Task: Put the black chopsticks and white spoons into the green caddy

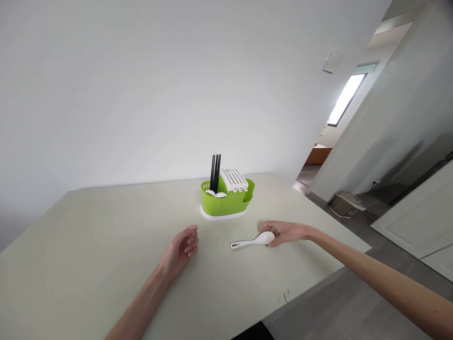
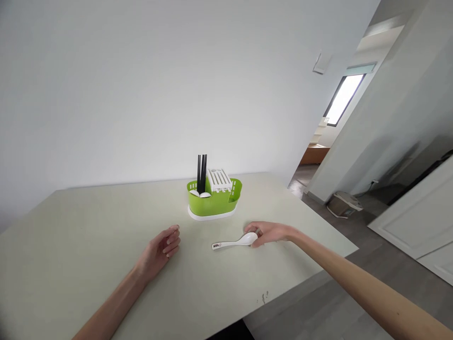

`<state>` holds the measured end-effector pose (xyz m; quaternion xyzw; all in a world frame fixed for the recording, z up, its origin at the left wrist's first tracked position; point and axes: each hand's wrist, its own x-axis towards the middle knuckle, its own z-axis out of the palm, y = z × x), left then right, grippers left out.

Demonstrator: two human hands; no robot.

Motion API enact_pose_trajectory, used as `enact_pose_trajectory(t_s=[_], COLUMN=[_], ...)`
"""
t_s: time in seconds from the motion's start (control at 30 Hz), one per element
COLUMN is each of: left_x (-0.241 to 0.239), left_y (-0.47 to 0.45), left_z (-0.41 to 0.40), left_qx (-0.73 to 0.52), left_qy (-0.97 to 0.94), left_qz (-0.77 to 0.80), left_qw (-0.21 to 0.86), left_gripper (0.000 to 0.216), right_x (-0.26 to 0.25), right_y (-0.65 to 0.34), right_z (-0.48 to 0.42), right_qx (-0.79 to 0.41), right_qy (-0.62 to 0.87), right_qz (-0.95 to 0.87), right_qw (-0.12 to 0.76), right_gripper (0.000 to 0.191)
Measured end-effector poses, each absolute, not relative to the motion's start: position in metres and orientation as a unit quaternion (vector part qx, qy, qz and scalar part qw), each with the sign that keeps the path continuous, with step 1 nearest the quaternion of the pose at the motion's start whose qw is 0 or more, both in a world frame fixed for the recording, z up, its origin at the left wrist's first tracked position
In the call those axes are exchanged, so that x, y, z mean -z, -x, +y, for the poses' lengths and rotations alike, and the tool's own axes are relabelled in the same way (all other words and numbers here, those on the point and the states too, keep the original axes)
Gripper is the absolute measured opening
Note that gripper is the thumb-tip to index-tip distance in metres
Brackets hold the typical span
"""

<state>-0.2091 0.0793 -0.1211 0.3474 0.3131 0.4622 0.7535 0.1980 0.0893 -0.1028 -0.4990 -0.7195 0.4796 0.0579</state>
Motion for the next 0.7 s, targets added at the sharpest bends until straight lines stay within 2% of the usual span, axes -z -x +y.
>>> enact_pose_trajectory(t_s=[0.1,0.2,0.37,0.53,0.7], left_x=[0.121,0.121,0.123,0.123,0.124], left_y=[0.209,0.209,0.208,0.207,0.208], left_z=[0.078,0.078,0.077,0.077,0.077], left_qx=[-0.462,-0.463,-0.467,-0.468,-0.467], left_qy=[-0.349,-0.348,-0.344,-0.345,-0.345], left_qz=[0.315,0.316,0.312,0.314,0.309], left_qw=[0.752,0.752,0.752,0.751,0.753], left_gripper=[0.032,0.032,0.03,0.028,0.027], right_x=[0.104,0.115,0.109,0.031,-0.047], right_y=[-0.189,-0.177,-0.154,-0.126,-0.099], right_z=[0.084,0.082,0.081,0.078,0.097], right_qx=[-0.533,-0.516,-0.46,-0.266,0.027], right_qy=[0.515,0.55,0.564,0.555,0.541], right_qz=[-0.663,-0.638,-0.653,-0.732,-0.763], right_qw=[0.105,0.154,0.212,0.293,0.354], right_gripper=[0.049,0.041,0.041,0.029,0.02])
